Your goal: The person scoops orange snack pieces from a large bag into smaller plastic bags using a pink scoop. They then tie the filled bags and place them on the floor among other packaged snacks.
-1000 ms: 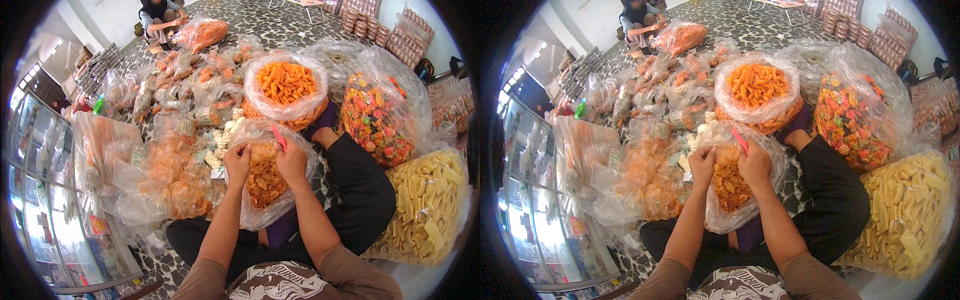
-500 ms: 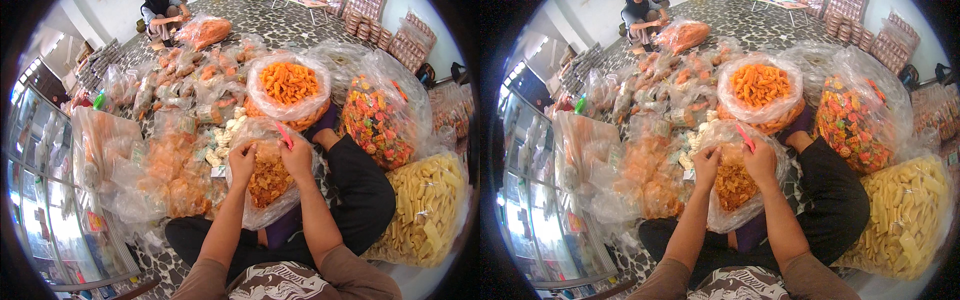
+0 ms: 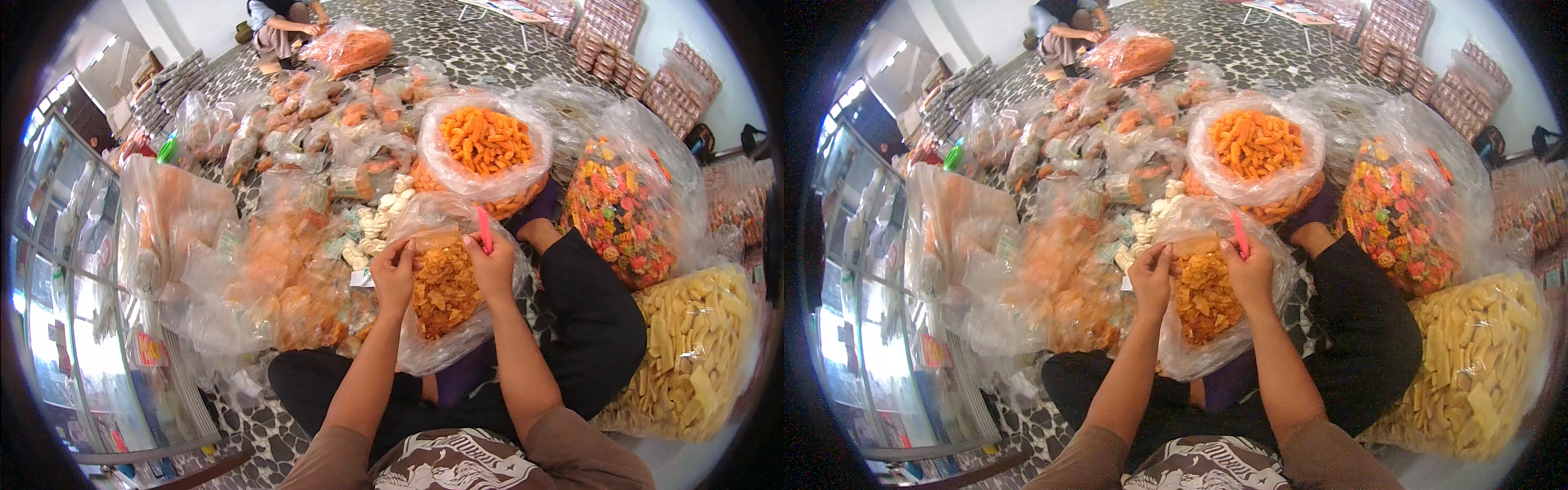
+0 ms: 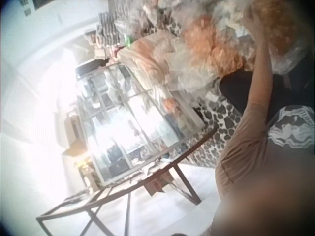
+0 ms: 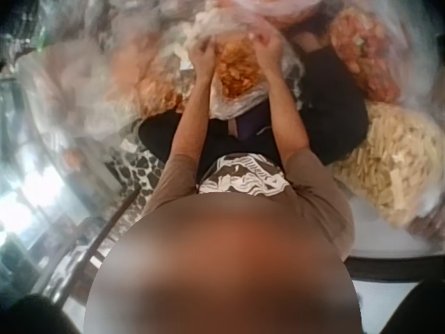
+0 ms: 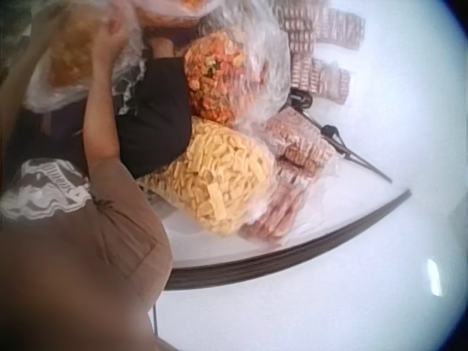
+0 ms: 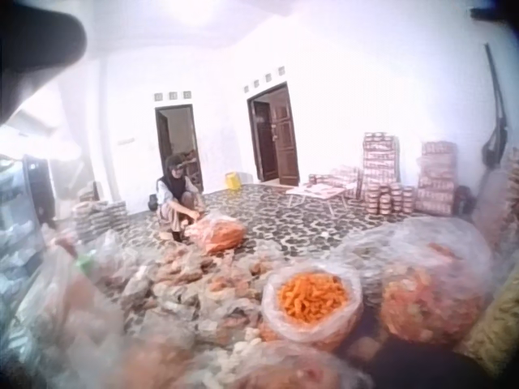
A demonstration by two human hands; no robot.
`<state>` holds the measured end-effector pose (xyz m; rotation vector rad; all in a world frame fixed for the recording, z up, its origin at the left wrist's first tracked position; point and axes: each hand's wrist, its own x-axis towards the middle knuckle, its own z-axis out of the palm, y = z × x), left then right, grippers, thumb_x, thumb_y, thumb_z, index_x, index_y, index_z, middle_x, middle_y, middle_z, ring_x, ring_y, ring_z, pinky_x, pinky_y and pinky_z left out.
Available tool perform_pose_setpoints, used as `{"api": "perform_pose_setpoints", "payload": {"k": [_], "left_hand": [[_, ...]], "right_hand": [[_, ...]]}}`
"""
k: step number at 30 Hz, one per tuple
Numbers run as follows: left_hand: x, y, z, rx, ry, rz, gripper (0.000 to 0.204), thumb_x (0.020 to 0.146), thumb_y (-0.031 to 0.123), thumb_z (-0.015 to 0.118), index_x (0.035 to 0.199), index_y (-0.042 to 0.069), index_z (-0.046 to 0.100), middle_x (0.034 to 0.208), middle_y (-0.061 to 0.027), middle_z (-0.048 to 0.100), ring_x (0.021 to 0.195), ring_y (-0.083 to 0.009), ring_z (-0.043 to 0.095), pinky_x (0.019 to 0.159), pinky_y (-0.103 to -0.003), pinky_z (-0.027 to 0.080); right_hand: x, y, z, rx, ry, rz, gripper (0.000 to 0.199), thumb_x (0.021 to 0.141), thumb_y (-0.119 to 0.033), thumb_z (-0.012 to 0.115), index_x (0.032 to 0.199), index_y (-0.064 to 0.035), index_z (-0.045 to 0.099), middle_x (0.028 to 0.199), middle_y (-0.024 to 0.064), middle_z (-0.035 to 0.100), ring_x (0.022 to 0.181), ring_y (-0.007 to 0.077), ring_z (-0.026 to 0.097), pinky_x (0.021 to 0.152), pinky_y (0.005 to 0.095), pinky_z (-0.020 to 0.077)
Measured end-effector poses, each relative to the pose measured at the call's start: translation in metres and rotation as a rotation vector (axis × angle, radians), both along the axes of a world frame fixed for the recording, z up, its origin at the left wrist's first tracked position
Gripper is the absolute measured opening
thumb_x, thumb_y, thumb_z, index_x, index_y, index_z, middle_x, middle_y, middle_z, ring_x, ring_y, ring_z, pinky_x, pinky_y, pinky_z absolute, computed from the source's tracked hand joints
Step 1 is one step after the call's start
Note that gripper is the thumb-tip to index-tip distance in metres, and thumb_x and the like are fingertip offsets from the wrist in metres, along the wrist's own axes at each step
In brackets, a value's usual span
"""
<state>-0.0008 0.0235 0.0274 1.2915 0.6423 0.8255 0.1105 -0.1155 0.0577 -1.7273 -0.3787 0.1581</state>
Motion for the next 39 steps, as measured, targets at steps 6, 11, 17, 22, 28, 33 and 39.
{"api": "perform_pose_setpoints", "payload": {"k": [6, 11, 17, 22, 28, 33, 39], "left_hand": [[-0.057, 0.017, -0.009, 0.252, -0.109, 0.154, 0.017, 0.099, 0.003, 0.068, 0.112, -0.007, 0.073, 0.096, -0.0129, 0.075, 0.086, -0.0174, 0.074, 0.08, -0.03, 0.06], [-0.138, 0.059, -0.039, 0.262, -0.06, 0.464, 0.017, 0.099, 0.0, 0.066, 0.114, -0.007, 0.071, 0.096, -0.0129, 0.075, 0.09, -0.0178, 0.074, 0.084, -0.029, 0.058], [-0.225, 0.119, -0.055, 0.058, 0.112, 0.834, 0.039, 0.1, 0.009, 0.067, 0.137, -0.002, 0.058, 0.115, -0.0173, 0.07, 0.085, -0.0185, 0.072, 0.079, -0.032, 0.061], [-0.232, 0.105, -0.064, -0.14, 0.072, 0.796, 0.063, 0.097, 0.003, 0.067, 0.152, 0.005, 0.035, 0.111, -0.0109, 0.063, 0.07, -0.014, 0.063, 0.065, -0.029, 0.054], [-0.214, 0.097, -0.098, -0.141, 0.18, 0.626, 0.036, 0.098, 0.009, 0.068, 0.13, 0.002, 0.056, 0.102, -0.0057, 0.061, 0.069, -0.0097, 0.057, 0.057, -0.024, 0.045], [-0.215, 0.092, -0.101, -0.274, 0.157, 0.516, 0.019, 0.101, 0.014, 0.066, 0.115, 0.001, 0.064, 0.089, -0.0033, 0.062, 0.062, -0.0074, 0.053, 0.051, -0.024, 0.043], [-0.208, 0.083, -0.072, -0.322, 0.264, 0.258, 0.022, 0.099, 0.018, 0.071, 0.113, 0.003, 0.066, 0.08, -0.0002, 0.061, 0.06, -0.0064, 0.052, 0.052, -0.023, 0.042]], "right_hand": [[-0.038, 0.026, -0.016, 0.149, 0.111, -0.001, 0.011, 0.092, -0.011, 0.076, 0.091, -0.0013, 0.07, 0.074, -0.0059, 0.058, 0.066, 0.0051, 0.048, 0.06, 0.0254, 0.0406], [-0.098, 0.071, -0.03, 0.127, 0.195, 0.231, 0.01, 0.093, -0.011, 0.075, 0.092, -0.0021, 0.07, 0.075, -0.0052, 0.057, 0.068, 0.0048, 0.048, 0.062, 0.0238, 0.0397], [-0.158, 0.127, -0.059, 0.016, 0.273, 0.483, 0.015, 0.098, -0.017, 0.069, 0.097, -0.0021, 0.069, 0.076, -0.0013, 0.06, 0.069, 0.0085, 0.052, 0.063, 0.0272, 0.044], [-0.178, 0.14, -0.108, -0.52, -0.02, 0.637, 0.02, 0.088, -0.016, 0.071, 0.098, 0.0009, 0.073, 0.083, 0.017, 0.072, 0.08, 0.03, 0.07, 0.073, 0.0413, 0.0531], [-0.187, 0.132, -0.157, -1.056, -0.167, 0.81, 0.023, 0.081, -0.014, 0.075, 0.098, 0.0003, 0.076, 0.097, 0.0258, 0.073, 0.097, 0.0416, 0.071, 0.088, 0.0493, 0.0561], [-0.188, 0.128, -0.161, -1.009, -0.191, 0.801, 0.031, 0.081, -0.015, 0.08, 0.107, 0.0009, 0.073, 0.103, 0.0251, 0.071, 0.098, 0.0399, 0.071, 0.088, 0.0512, 0.0549], [-0.18, 0.127, -0.124, -0.495, -0.063, 0.598, 0.027, 0.09, -0.02, 0.077, 0.103, 0.0011, 0.067, 0.085, 0.0137, 0.07, 0.081, 0.031, 0.07, 0.073, 0.0415, 0.0549]]}}
